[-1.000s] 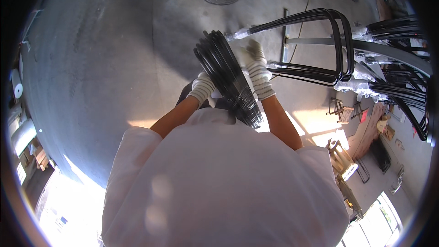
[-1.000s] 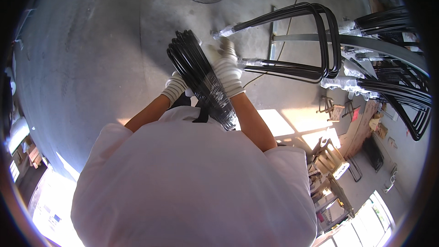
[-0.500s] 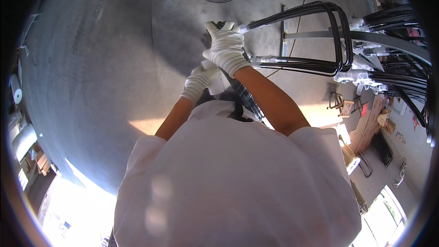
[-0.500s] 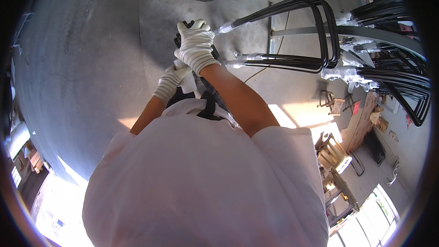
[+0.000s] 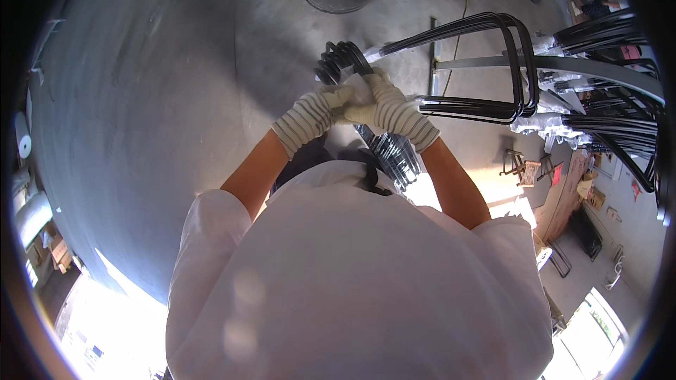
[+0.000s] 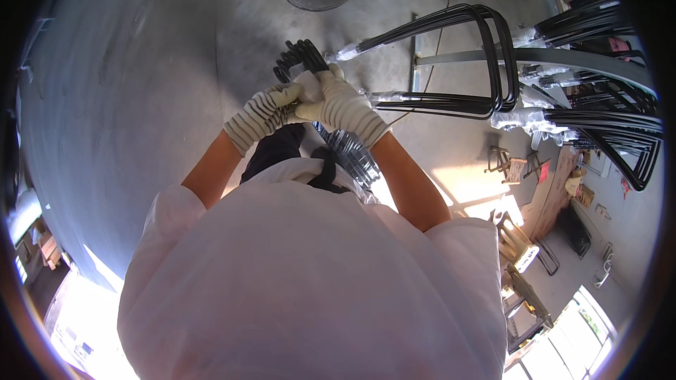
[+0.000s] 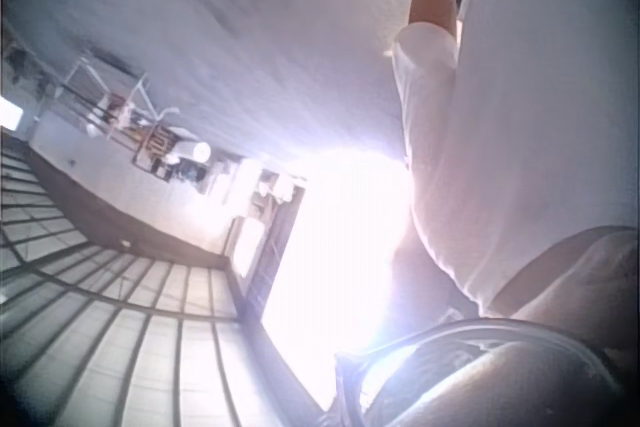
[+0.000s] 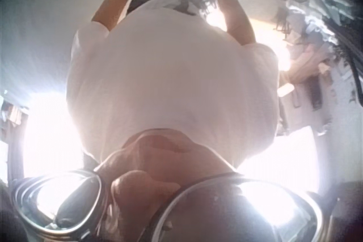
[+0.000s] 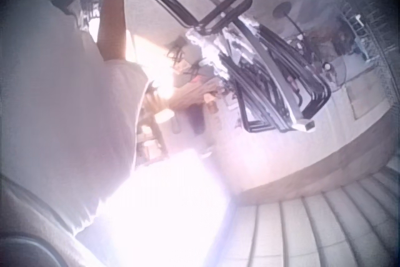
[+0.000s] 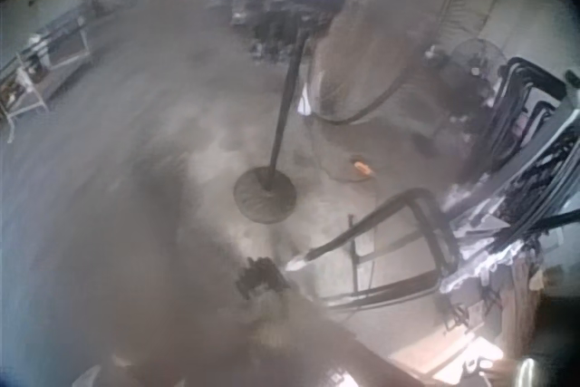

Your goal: The person wraps bundles of black metal frames with plastic wrap by hand. They pull the wrap from a small roll, circling it around the frames multiple times to secure them together before picking up the next bundle.

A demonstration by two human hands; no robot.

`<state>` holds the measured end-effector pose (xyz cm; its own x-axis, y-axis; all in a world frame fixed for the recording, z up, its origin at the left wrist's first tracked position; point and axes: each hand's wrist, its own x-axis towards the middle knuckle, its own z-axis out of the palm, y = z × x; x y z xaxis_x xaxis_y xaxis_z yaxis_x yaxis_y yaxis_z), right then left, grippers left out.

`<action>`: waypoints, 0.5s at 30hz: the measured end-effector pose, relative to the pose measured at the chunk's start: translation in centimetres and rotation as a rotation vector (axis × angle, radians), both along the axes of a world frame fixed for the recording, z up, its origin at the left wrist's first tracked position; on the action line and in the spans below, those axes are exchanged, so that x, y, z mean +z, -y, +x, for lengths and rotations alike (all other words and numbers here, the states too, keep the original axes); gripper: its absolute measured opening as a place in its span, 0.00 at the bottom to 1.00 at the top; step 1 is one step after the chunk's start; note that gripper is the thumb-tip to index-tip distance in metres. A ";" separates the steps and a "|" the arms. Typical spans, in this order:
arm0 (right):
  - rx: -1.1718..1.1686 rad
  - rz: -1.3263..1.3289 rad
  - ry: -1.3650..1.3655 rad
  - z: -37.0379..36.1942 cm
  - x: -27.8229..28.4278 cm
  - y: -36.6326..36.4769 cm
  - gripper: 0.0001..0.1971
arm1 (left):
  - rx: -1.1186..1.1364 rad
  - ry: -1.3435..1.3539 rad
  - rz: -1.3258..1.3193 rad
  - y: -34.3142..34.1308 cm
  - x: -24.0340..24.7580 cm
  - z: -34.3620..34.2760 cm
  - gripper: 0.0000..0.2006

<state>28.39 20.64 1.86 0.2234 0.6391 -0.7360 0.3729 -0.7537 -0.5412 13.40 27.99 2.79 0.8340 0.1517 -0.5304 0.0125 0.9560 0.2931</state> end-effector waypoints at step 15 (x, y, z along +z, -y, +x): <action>0.249 0.075 0.233 2.5 7.6 -3.4 0.40 | -0.925 0.168 2.493 -8.1 0.2 2.1 0.34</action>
